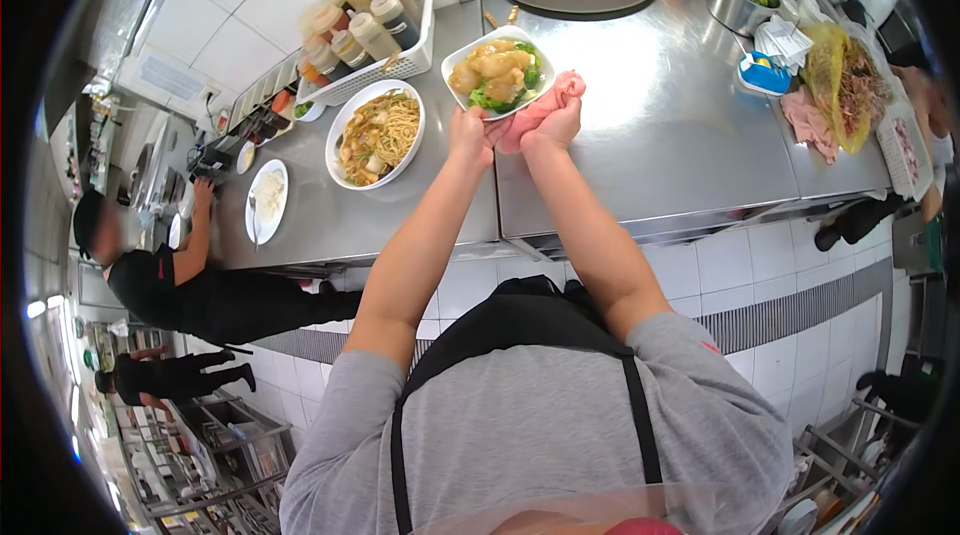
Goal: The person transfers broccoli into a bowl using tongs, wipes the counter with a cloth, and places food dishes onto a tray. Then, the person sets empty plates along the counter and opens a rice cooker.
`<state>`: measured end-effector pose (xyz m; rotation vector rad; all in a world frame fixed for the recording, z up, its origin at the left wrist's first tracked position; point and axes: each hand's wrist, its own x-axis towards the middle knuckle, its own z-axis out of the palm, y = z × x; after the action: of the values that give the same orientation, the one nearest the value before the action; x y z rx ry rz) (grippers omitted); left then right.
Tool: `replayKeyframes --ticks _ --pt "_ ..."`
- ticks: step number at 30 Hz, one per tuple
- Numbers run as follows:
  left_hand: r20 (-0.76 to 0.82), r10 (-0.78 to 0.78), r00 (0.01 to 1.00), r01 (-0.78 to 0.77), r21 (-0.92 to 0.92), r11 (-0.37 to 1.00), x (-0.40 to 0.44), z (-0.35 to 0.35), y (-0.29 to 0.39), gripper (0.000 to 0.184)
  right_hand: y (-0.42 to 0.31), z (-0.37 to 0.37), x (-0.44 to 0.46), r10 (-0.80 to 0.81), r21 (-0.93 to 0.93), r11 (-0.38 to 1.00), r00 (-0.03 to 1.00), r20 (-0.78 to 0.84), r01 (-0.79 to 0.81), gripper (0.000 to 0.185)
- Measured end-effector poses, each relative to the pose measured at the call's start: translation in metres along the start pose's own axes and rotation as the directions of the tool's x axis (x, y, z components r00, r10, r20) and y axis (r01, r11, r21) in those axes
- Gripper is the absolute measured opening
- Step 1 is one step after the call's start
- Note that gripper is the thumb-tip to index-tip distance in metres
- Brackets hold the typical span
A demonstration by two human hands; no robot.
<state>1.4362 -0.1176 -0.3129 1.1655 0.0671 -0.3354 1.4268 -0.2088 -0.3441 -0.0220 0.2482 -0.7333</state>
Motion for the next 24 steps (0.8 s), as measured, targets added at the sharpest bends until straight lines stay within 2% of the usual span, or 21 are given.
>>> replayKeyframes --ticks 2,6,8,14,15,16,18,19,20,21,22,23,24 --pt "-0.006 -0.084 0.996 0.084 0.016 0.996 0.010 0.010 -0.012 0.045 -0.016 0.002 -0.006 0.039 -0.019 0.999 0.992 -0.122 -0.041 0.033" --pt "0.024 -0.123 0.992 0.122 0.035 0.992 0.020 0.050 -0.035 0.047 -0.045 -0.002 -0.001 -0.012 -0.079 0.997 0.995 -0.102 0.004 0.037" --pt "0.113 -0.081 0.990 0.092 -0.093 0.991 0.049 0.060 -0.065 0.042 -0.058 -0.007 0.009 -0.006 -0.097 0.995 0.994 -0.107 -0.005 0.039" --pt "0.160 -0.217 0.963 0.244 -0.175 0.954 0.079 0.112 -0.092 0.044 -0.091 -0.025 0.054 0.034 -0.094 0.995 0.999 0.039 -0.030 0.038" --pt "0.260 -0.127 0.957 0.185 -0.214 0.959 0.115 0.106 -0.127 0.044 -0.100 -0.026 0.058 0.072 -0.095 0.993 0.995 0.067 -0.066 0.037" --pt "0.260 -0.124 0.957 0.186 -0.229 0.955 0.116 0.114 -0.127 0.044 -0.110 -0.019 0.058 0.074 -0.109 0.992 0.995 0.071 -0.066 0.037" --pt "0.117 -0.182 0.976 0.205 -0.226 0.952 0.114 0.134 -0.133 0.044 -0.131 -0.007 0.060 -0.081 -0.170 0.982 0.997 -0.010 0.079 0.038" --pt "0.134 -0.201 0.971 0.227 -0.226 0.947 0.111 0.139 -0.127 0.048 -0.144 -0.009 0.068 -0.105 -0.253 0.962 0.994 0.024 0.108 0.038" --pt "0.105 -0.296 0.949 0.306 -0.088 0.948 0.106 0.143 -0.123 0.049 -0.159 -0.013 0.075 -0.124 -0.332 0.933 0.991 0.058 0.136 0.038" --pt "0.135 -0.296 0.946 0.304 -0.046 0.951 0.106 0.146 -0.124 0.051 -0.177 -0.026 0.095 -0.226 -0.547 0.807 0.972 0.062 0.222 0.033" --pt "0.164 -0.297 0.941 0.302 -0.002 0.953 0.106 0.147 -0.126 0.053 -0.191 -0.038 0.115 -0.319 -0.727 0.625 0.943 0.092 0.283 0.030" --pt "0.152 -0.306 0.940 0.312 -0.013 0.950 0.103 0.148 -0.124 0.053 -0.200 -0.033 0.117 -0.310 -0.738 0.618 0.947 0.087 0.270 0.030" --pt "0.168 -0.371 0.914 0.379 -0.019 0.925 0.097 0.150 -0.118 0.058 -0.207 -0.023 0.116 -0.363 -0.961 0.135 0.915 0.178 0.241 0.030"
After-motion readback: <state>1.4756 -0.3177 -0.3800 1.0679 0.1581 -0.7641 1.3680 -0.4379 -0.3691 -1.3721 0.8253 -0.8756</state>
